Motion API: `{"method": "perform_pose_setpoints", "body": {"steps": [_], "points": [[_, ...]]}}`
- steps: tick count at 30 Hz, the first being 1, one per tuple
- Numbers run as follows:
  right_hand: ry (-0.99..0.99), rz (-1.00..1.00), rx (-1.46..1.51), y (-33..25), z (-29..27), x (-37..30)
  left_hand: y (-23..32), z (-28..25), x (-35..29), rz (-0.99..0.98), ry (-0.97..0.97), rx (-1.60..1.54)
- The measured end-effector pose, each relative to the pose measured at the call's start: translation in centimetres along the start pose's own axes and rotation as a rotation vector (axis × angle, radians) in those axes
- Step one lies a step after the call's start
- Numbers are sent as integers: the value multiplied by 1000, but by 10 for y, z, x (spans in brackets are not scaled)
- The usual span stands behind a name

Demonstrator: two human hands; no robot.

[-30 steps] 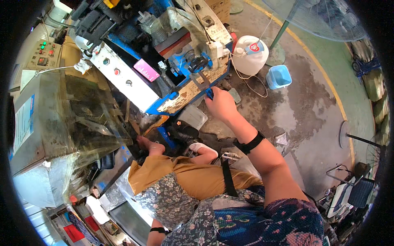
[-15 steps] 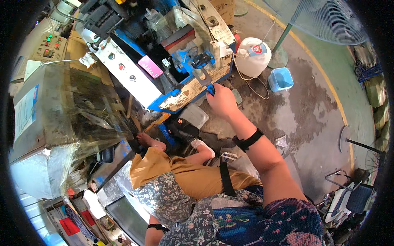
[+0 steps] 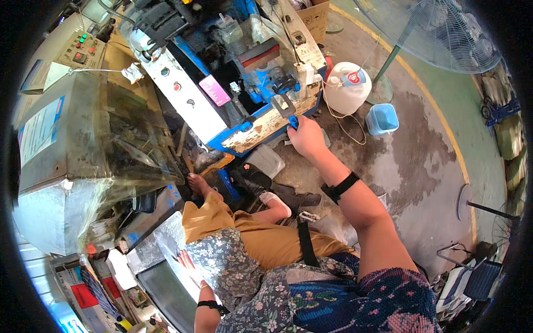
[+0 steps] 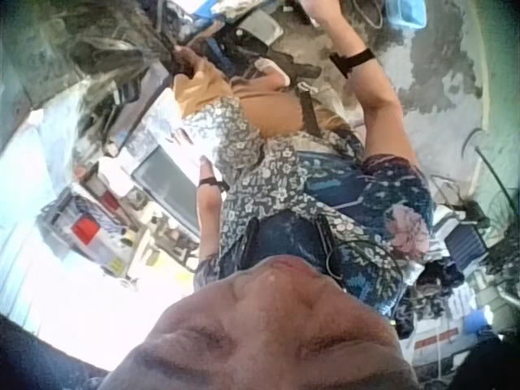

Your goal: Assembling shoe parts using a heat machine and placing completed units on a conveyor belt.

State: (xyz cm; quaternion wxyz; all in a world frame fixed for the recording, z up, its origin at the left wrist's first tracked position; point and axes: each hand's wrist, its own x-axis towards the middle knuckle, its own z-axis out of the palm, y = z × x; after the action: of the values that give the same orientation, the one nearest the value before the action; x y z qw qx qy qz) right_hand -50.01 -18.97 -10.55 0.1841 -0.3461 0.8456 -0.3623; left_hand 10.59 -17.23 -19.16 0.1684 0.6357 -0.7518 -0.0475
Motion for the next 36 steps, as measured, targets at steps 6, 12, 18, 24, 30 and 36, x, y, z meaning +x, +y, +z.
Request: {"method": "perform_pose_setpoints", "body": {"steps": [6, 12, 18, 24, 30, 36], "points": [[-7, -5, 10, -3, -1, -1, -14, 5, -1, 155, 106, 75], [-26, 11, -25, -4, 0, 1, -3, 4, 3, 183, 57, 8], [-33, -19, -12, 0, 0, 3, 16, 13, 16, 247, -29, -72], [-21, 6, -17, 3, 1, 4, 28, 20, 15, 292, -132, -142], [-21, -35, -13, 2, 1, 3, 45, 33, 16, 329, -221, -220], [8, -40, 23, 5, 3, 3, 62, 48, 10, 362, -316, -294]]}}
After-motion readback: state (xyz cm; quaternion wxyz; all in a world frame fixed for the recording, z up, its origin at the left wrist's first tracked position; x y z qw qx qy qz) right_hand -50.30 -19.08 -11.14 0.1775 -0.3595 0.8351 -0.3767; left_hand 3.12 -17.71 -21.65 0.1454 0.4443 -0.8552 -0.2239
